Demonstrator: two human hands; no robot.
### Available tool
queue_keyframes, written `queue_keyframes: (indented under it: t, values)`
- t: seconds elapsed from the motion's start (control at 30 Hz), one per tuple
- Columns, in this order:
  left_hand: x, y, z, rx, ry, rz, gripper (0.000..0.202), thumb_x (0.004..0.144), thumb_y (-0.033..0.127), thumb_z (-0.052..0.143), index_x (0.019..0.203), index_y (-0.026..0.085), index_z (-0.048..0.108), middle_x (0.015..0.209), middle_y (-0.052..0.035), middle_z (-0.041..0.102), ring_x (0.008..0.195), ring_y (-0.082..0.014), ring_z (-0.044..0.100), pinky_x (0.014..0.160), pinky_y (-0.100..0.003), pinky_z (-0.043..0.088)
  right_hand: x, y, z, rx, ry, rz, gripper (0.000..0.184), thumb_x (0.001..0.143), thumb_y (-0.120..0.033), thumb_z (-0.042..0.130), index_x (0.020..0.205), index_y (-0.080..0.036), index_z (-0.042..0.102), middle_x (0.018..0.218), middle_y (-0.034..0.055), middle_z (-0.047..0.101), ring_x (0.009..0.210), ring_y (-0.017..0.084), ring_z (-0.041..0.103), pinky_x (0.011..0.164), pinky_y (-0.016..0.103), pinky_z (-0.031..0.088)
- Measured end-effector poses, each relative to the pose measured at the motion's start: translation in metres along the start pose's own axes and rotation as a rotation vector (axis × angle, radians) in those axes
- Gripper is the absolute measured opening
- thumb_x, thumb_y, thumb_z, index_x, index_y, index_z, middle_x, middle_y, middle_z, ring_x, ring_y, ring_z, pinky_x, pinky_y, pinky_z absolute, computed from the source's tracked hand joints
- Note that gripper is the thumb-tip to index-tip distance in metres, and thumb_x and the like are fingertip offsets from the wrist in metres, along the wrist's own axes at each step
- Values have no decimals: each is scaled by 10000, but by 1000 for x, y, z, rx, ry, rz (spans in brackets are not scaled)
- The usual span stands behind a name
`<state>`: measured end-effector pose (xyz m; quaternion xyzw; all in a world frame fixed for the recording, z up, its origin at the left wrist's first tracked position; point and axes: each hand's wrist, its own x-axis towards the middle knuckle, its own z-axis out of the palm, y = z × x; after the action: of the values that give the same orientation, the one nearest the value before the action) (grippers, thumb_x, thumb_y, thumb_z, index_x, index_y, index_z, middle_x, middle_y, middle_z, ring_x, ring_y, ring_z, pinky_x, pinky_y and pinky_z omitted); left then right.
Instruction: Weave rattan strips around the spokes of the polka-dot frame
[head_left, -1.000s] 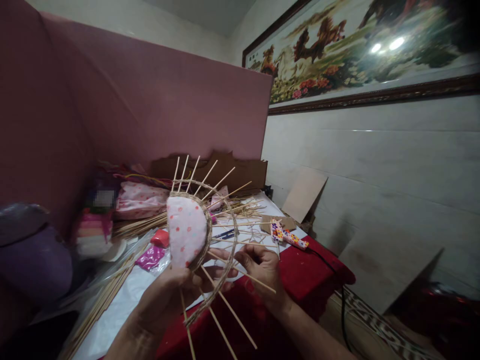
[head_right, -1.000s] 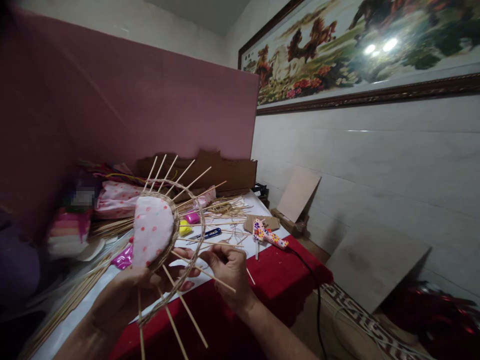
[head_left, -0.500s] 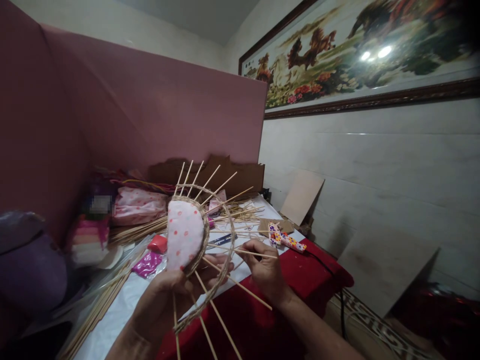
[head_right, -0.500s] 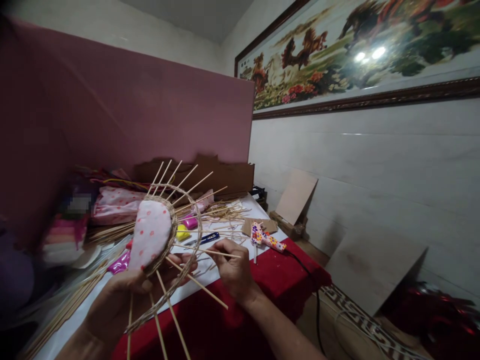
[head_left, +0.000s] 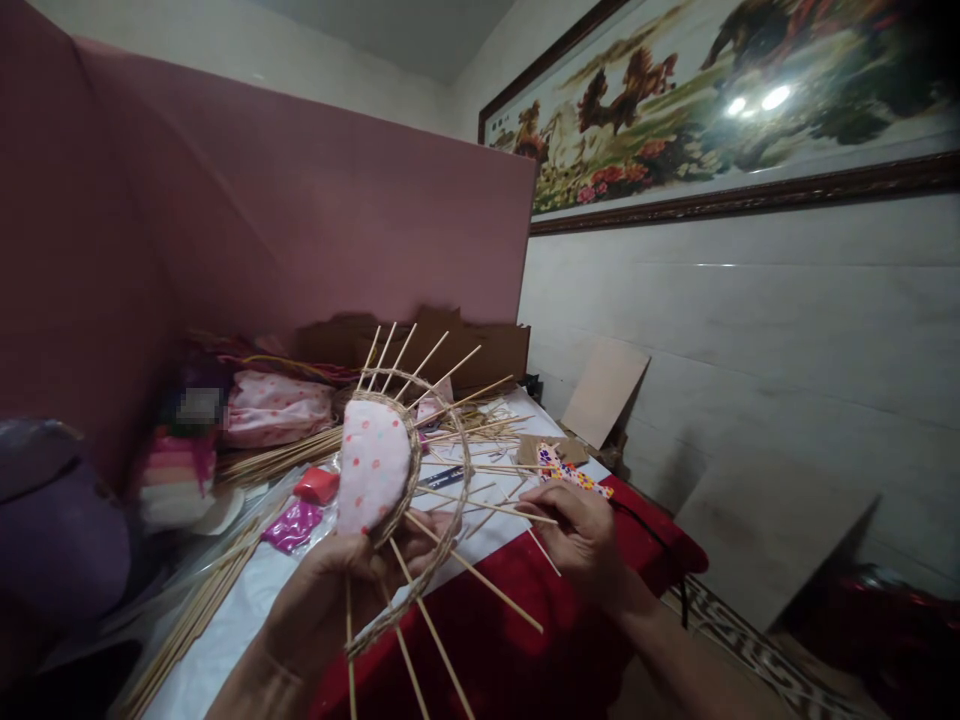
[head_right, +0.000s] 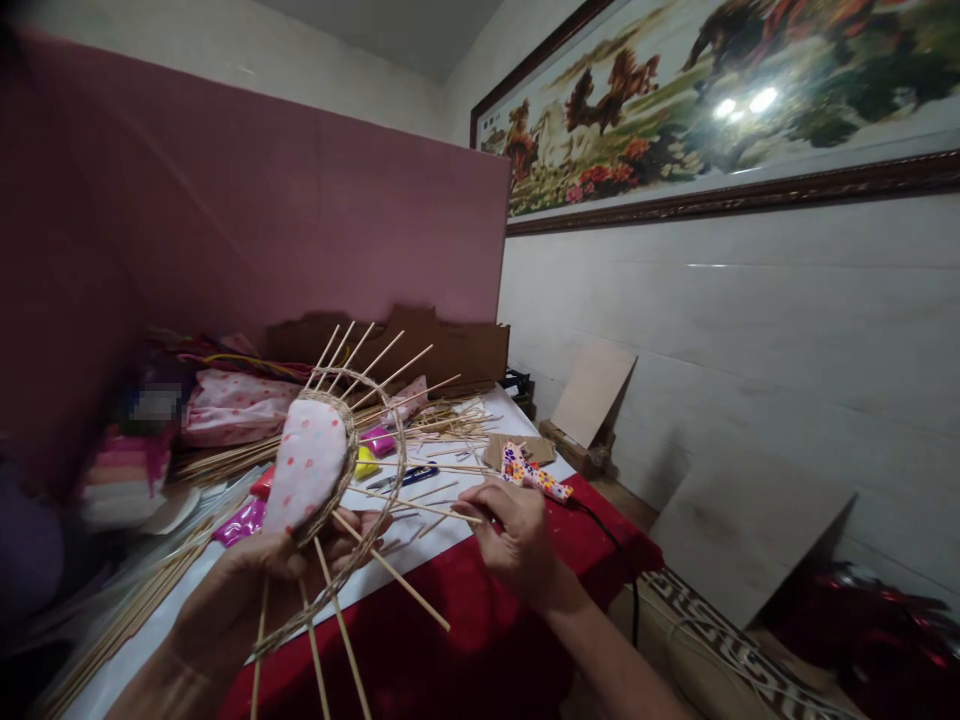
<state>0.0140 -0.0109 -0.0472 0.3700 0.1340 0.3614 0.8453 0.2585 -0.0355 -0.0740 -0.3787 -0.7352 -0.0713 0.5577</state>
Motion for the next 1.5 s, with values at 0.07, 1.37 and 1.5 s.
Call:
queue_keyframes:
  t: [0.07, 1.37, 1.5]
  values:
    - [-1, -1, 0, 6, -6, -16, 485, 499, 10, 442, 902, 47, 709, 966, -130, 698, 963, -240, 611, 929, -315, 420, -1, -1, -11, -101, 4, -87, 114, 768, -90, 589, 823, -190, 592, 692, 24, 654, 637, 141, 608, 599, 259, 461]
    - [1, -8, 1, 7, 17, -119, 485, 630, -42, 474, 1066, 94, 640, 1097, -153, 657, 1000, -267, 609, 857, -354, 484, 56, -41, -17, -589, 18, -406, 115, 825, -251, 588, 736, -192, 631, 484, -43, 510, 503, 71, 461, 515, 212, 364]
    - [1, -8, -2, -9, -21, -132, 449, 668, -25, 477, 1063, 109, 641, 1105, -145, 656, 973, -244, 625, 842, -337, 492, 57, -38, -16, -579, -22, -372, 124, 837, -273, 571, 757, -202, 634, 506, -36, 521, 517, 76, 468, 515, 219, 358]
